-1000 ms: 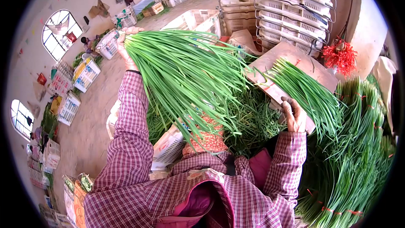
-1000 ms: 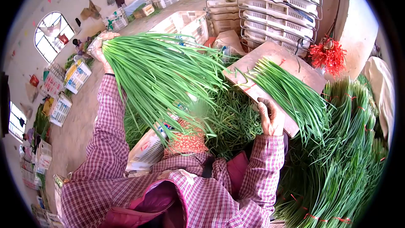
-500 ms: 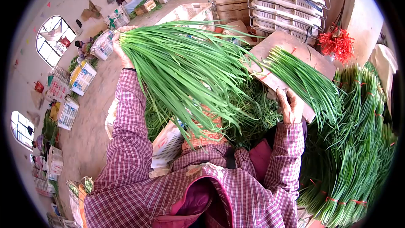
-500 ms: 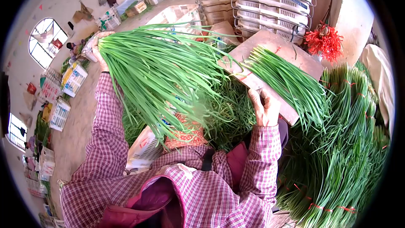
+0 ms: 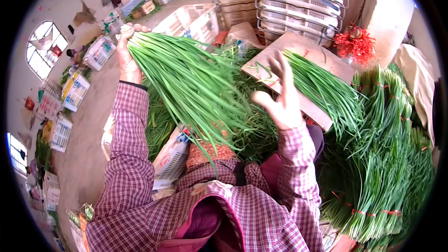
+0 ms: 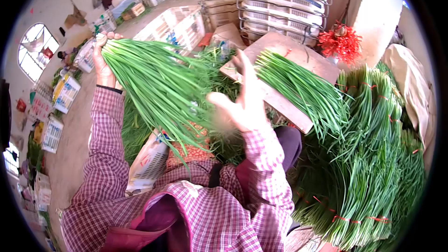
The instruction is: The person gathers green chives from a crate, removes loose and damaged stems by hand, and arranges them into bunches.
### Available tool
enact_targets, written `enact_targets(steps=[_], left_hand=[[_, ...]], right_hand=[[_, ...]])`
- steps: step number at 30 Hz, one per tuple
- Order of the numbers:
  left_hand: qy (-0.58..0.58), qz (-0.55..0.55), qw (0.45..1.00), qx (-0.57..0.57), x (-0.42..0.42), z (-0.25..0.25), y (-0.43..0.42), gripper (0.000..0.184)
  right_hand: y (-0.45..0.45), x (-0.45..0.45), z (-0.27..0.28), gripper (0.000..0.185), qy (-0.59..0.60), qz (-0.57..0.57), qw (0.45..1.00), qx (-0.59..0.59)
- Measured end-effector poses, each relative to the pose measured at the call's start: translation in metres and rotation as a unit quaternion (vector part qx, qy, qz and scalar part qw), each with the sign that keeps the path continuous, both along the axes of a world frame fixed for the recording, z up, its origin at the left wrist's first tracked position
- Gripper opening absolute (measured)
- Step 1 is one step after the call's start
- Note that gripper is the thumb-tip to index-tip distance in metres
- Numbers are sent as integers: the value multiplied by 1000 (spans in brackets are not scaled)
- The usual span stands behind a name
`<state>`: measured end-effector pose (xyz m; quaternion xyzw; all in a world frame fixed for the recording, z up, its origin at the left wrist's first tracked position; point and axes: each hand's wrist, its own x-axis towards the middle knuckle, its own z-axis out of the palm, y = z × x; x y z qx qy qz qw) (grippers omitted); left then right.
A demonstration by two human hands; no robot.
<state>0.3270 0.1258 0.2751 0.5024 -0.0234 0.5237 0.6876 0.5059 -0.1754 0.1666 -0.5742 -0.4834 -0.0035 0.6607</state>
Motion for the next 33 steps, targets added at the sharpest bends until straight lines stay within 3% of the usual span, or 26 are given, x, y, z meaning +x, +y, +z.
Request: enact_targets(steps=[2, 5, 9, 11, 12, 14, 18, 19, 21, 24, 27, 29, 31, 32, 33], left_hand=[[56, -42, 993, 99, 15, 6, -22, 24], [126, 10, 970, 209, 41, 14, -90, 28], [78, 2, 969, 233, 58, 24, -127, 23], [40, -59, 975, 209, 73, 31, -130, 21], [14, -95, 978, 183, 81, 33, -133, 20], [-43, -155, 981, 104, 102, 37, -145, 17], [-77, -225, 965, 106, 145, 51, -159, 16], [-87, -227, 964, 111, 163, 50, -160, 17], [-111, -313, 943, -14, 192, 45, -178, 18], [-132, -372, 910, -126, 247, 9, -190, 19], [-105, -378, 899, -193, 288, -44, -199, 27], [-99, -410, 861, -284, 311, -89, -194, 17], [-67, -378, 860, -336, 336, -135, -182, 16], [12, -384, 840, -383, 348, -166, -163, 15], [43, -346, 857, -380, 350, -177, -154, 16]], right_hand=[[34, -13, 27, 119, -62, 24, 997, 36], [88, -31, 52, 132, -181, 7, 976, 123], [108, -38, 49, 132, -102, 30, 989, 102], [107, -22, 42, 133, -100, 36, 983, 151], [98, -11, 43, 140, -134, 37, 985, 106], [73, 7, 56, 133, -187, -10, 977, 103], [15, 51, 95, 102, -301, -180, 932, 89], [-2, 61, 108, 98, -353, -233, 905, 44], [-32, 79, 131, 92, -437, -316, 842, -34], [-60, 105, 144, 91, -487, -340, 784, -181], [-68, 140, 111, 93, -468, -324, 776, -273], [-63, 163, 72, 93, -436, -316, 787, -302], [-47, 187, 30, 92, -383, -297, 803, -347], [-31, 214, -19, 92, -340, -280, 824, -358], [-19, 231, -44, 94, -304, -256, 836, -379]])
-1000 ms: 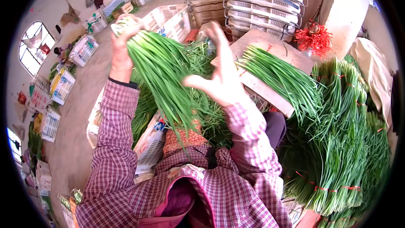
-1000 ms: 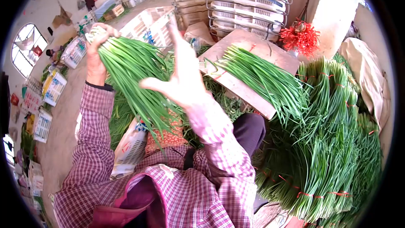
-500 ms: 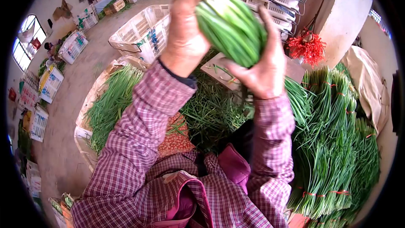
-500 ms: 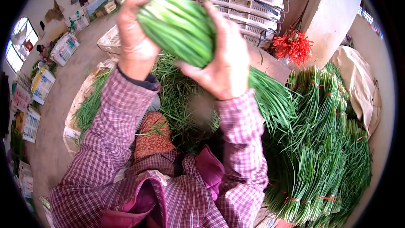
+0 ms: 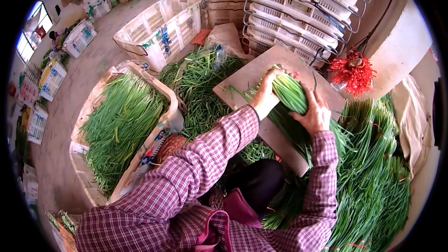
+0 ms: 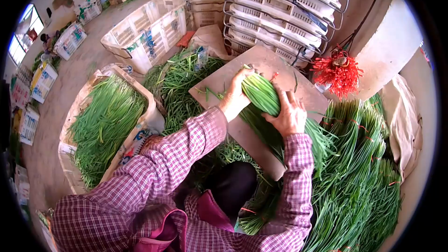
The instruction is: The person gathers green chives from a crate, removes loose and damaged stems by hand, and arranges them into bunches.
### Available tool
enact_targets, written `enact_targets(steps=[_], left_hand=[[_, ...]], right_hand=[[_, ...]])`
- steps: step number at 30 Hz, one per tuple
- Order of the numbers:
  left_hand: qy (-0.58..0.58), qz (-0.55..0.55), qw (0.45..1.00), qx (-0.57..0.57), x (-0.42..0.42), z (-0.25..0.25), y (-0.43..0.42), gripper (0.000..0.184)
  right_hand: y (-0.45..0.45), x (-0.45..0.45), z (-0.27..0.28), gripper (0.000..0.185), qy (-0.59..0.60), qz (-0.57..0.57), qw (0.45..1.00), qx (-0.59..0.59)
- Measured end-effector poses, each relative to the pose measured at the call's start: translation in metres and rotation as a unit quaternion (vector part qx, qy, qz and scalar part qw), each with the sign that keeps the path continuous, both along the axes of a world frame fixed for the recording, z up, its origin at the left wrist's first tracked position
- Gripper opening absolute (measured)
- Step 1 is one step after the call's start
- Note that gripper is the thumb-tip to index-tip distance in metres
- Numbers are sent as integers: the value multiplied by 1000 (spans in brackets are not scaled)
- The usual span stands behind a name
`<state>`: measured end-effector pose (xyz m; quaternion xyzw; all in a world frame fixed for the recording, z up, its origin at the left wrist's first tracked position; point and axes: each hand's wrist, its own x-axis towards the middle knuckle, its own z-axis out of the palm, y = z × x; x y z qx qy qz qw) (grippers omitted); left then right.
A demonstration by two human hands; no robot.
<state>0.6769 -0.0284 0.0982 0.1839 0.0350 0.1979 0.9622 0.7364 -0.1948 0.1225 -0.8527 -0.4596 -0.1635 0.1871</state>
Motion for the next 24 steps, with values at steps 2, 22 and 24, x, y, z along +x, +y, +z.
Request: enact_targets(steps=[2, 22, 24], left_hand=[[49, -24, 998, 10, 22, -36, 30, 17], [79, 205, 494, 841, 26, -70, 26, 41], [187, 293, 491, 799, 23, -78, 37, 43]], right_hand=[[19, 16, -35, 96, 40, -32, 998, -24], [10, 2, -80, 94, -175, -67, 980, -72], [5, 3, -79, 91, -194, -69, 977, -62]])
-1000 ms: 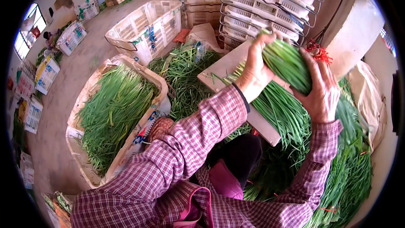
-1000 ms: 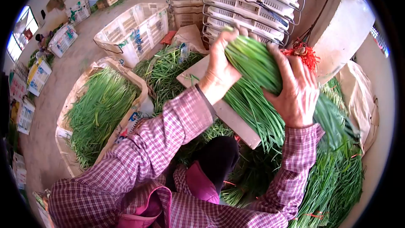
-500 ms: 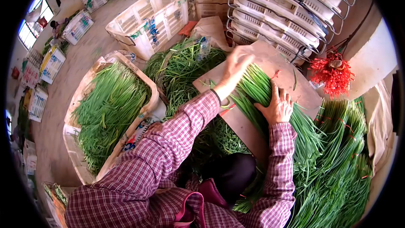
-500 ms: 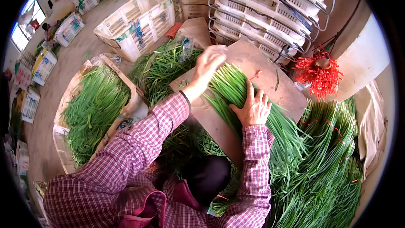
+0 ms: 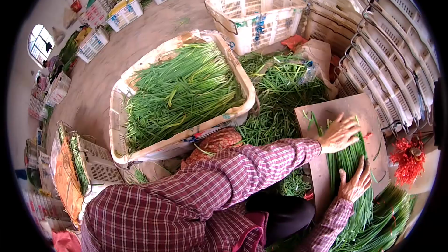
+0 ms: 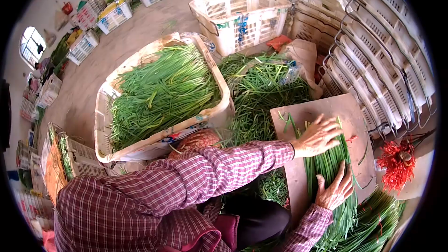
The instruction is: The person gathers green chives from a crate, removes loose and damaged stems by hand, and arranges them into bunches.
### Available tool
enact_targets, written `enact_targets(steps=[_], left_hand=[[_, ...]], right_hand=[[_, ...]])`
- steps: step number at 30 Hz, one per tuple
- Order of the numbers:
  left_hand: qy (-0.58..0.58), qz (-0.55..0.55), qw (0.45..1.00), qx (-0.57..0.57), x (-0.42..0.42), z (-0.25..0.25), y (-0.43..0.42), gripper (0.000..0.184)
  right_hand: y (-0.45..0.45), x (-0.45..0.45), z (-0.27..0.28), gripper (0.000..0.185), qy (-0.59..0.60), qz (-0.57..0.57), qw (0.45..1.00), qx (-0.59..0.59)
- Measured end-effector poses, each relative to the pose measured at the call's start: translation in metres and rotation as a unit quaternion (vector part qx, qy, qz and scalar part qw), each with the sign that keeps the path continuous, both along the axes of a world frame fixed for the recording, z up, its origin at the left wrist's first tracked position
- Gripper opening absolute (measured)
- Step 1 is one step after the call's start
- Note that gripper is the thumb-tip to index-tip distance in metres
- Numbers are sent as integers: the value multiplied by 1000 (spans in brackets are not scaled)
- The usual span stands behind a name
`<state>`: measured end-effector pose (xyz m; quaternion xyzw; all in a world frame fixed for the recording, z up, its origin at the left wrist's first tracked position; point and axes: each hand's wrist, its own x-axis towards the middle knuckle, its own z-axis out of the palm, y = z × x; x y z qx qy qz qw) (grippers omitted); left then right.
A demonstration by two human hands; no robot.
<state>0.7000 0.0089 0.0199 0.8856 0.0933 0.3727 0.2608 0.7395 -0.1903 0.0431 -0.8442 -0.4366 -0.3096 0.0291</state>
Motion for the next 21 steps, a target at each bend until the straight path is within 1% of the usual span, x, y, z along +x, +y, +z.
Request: enact_targets(steps=[1, 2, 4, 5, 6, 8, 9, 10, 11, 12, 13, 14, 15, 16, 18, 20, 21], left_hand=[[12, 52, 999, 6, -6, -3, 11, 45], [28, 82, 996, 11, -15, -6, 23, 46], [54, 92, 994, 6, -55, 4, 51, 45], [63, 73, 994, -49, -82, 16, 65, 43], [71, 55, 991, -103, -112, 30, 82, 42], [68, 50, 988, -130, -179, 35, 124, 36], [32, 79, 987, -133, -210, 20, 152, 31], [2, 100, 956, -274, -257, 40, 156, 29], [65, 158, 965, -197, -296, 25, 192, 25], [44, 185, 960, -207, -335, 32, 200, 23], [88, 233, 948, -196, -369, 28, 211, 23], [103, 256, 940, -199, -398, 19, 217, 24], [139, 273, 928, -213, -421, 11, 219, 25], [137, 273, 927, -217, -437, 1, 218, 25], [198, 236, 926, -218, -458, -23, 210, 27], [219, 219, 939, -147, -464, -57, 205, 31], [243, 213, 936, -139, -462, -66, 200, 35]], right_hand=[[1, -6, 10, 86, 11, 10, 1000, 17], [-3, -7, 11, 77, 4, 12, 1000, 27], [-7, -6, -4, 68, -6, -63, 997, -46], [-7, -9, -9, 63, 6, -48, 999, -25], [-9, -8, -8, 63, 2, -44, 999, -22], [-15, -10, -1, 62, -3, -31, 999, -7], [-20, -12, 2, 61, -5, -36, 999, 2], [-26, -15, 5, 58, -16, -42, 999, 3], [-31, -20, 10, 57, -24, -44, 999, -5], [-35, -26, 14, 55, -32, -47, 998, -12], [-40, -30, 15, 54, -23, -49, 999, -6], [-45, -33, 14, 52, -19, -70, 997, -10], [-50, -35, 13, 52, -17, -69, 997, 6], [-51, -40, 15, 51, -15, -67, 997, 22], [-50, -54, 23, 49, -12, -65, 998, 22], [-45, -70, 31, 46, 33, -25, 998, 54], [-40, -78, 35, 43, 66, 5, 995, 71]])
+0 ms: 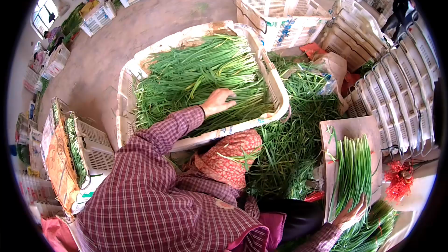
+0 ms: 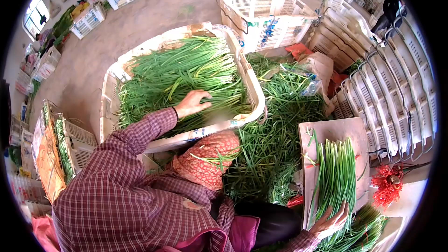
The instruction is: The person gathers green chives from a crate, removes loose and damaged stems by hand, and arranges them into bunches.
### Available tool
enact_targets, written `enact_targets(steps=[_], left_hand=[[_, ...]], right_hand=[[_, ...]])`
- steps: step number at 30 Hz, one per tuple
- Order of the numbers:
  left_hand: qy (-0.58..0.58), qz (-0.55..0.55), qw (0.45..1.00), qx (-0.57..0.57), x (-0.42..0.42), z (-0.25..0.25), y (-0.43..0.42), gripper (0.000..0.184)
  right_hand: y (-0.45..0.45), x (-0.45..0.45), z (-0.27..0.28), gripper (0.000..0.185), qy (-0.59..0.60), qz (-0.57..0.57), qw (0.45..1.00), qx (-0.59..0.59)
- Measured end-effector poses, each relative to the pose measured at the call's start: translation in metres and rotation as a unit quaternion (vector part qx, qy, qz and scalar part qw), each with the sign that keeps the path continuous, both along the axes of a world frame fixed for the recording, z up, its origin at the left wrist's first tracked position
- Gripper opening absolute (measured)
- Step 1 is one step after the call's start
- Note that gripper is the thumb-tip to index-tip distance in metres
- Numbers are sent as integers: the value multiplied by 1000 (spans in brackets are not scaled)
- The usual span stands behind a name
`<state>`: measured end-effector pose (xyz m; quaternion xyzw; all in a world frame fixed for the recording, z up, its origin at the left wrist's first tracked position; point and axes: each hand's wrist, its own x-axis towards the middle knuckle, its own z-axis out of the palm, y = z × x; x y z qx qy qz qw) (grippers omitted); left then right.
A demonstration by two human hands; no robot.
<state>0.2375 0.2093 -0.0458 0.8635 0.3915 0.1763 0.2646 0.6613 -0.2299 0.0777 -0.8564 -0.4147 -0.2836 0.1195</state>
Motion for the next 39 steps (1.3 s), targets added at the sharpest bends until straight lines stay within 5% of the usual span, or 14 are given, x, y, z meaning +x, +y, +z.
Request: enact_targets(steps=[7, 9, 19, 27, 28, 31, 33, 39], left_hand=[[74, -11, 996, 44, 25, -16, -16, 55], [32, 1, 988, 151, 29, -35, -20, 53], [25, 39, 994, 99, 36, -31, -20, 59], [-32, 56, 998, -28, 46, -39, -17, 65], [47, 40, 986, -153, 44, -15, -11, 79], [25, 42, 971, -233, 43, -19, 4, 77], [-81, 62, 927, -362, 36, -15, 11, 76], [-214, 58, 865, -450, 9, 48, 19, 81]], right_hand=[[70, -72, 12, 39, 128, 101, 987, 9], [95, -97, 16, 38, 155, 136, 979, -3], [180, -158, -9, 37, 218, 273, 932, -90], [195, -170, -24, 35, 255, 292, 913, -130], [195, -168, -26, 33, 260, 293, 910, -134], [195, -164, -31, 30, 272, 294, 906, -137], [195, -160, -35, 29, 280, 293, 904, -136], [200, -157, -36, 26, 276, 301, 902, -138]])
